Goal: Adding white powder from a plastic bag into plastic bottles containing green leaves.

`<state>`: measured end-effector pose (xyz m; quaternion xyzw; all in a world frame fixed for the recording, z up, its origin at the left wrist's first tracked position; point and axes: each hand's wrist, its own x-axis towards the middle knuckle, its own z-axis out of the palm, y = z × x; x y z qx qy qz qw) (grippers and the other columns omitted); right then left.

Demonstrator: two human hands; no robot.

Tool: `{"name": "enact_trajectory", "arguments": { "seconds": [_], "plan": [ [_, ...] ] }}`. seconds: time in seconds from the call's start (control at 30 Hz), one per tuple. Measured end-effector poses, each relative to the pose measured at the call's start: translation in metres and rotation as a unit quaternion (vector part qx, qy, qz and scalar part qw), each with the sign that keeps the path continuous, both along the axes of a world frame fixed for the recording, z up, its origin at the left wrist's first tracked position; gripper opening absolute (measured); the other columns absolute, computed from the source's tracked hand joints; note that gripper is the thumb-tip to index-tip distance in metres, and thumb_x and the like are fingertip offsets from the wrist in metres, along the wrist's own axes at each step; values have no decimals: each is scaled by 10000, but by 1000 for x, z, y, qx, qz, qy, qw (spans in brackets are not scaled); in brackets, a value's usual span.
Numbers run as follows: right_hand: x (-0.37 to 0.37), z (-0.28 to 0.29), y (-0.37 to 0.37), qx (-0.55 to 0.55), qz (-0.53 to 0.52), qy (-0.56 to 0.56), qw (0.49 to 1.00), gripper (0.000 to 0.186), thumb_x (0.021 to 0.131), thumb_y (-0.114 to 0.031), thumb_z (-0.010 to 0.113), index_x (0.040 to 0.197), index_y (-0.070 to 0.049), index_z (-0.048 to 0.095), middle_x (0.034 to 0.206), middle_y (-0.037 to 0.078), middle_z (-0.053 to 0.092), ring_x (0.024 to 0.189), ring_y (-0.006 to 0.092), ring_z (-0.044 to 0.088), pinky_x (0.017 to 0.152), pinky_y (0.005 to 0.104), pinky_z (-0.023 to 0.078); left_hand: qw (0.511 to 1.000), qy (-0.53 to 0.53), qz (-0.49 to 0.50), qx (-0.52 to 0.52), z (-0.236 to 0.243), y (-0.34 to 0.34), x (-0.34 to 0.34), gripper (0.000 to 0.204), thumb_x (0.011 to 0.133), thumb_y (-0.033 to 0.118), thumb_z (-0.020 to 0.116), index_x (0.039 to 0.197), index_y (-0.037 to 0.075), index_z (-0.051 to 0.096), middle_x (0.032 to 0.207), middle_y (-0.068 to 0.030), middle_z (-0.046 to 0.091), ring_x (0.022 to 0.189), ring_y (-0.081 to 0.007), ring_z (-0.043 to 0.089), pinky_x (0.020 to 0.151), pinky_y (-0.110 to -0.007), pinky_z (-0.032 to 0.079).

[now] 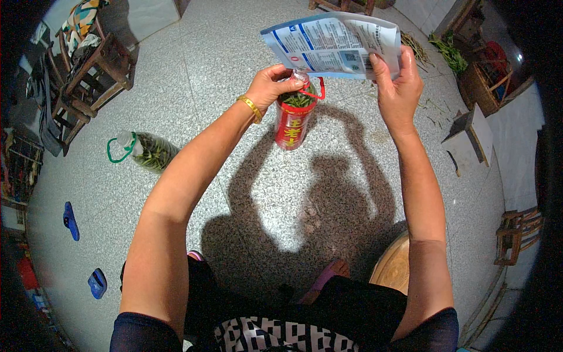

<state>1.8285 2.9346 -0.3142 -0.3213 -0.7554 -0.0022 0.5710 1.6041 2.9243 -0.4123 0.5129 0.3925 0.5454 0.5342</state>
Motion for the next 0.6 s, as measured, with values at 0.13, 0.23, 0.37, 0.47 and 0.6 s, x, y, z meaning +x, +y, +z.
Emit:
{"name": "enact_trajectory", "arguments": {
  "seconds": [0.13,0.23,0.37,0.47,0.6],
  "plan": [
    [0,1,-2,1,2,11,1000,251,751,-187,633,913,-48,501,746,124,608,664,249,615,569,316,460,1000,-12,-6,8,1,1,2,366,713,139,681,1046,52,556,1002,-40,592,927,-137,538,861,-290,396],
    [-2,1,-2,-7,-3,18,1000,246,752,-182,632,905,-42,500,750,125,608,664,245,614,569,318,460,1000,-13,-3,-7,-1,0,0,358,713,132,681,1040,54,558,998,-39,593,924,-137,540,860,-290,397],
    [-2,2,-3,6,21,21,1000,230,758,-170,627,897,-36,501,741,122,606,657,223,611,568,304,458,1000,-7,-4,-5,-2,2,-1,356,713,129,680,1038,53,558,992,-38,595,922,-135,541,859,-292,399],
    [-2,2,-5,7,15,13,1000,222,761,-163,624,897,-36,502,738,120,605,660,216,609,574,300,457,1000,-1,-2,-12,-5,3,-3,349,713,130,681,1031,52,561,986,-38,597,916,-136,544,856,-293,402],
    [-1,0,-3,-4,13,28,1000,219,761,-159,622,900,-38,503,737,120,603,669,218,608,587,305,455,1000,-6,3,3,-2,3,1,336,709,137,685,1013,54,568,968,-38,601,899,-138,551,847,-293,408]
  ]
}}
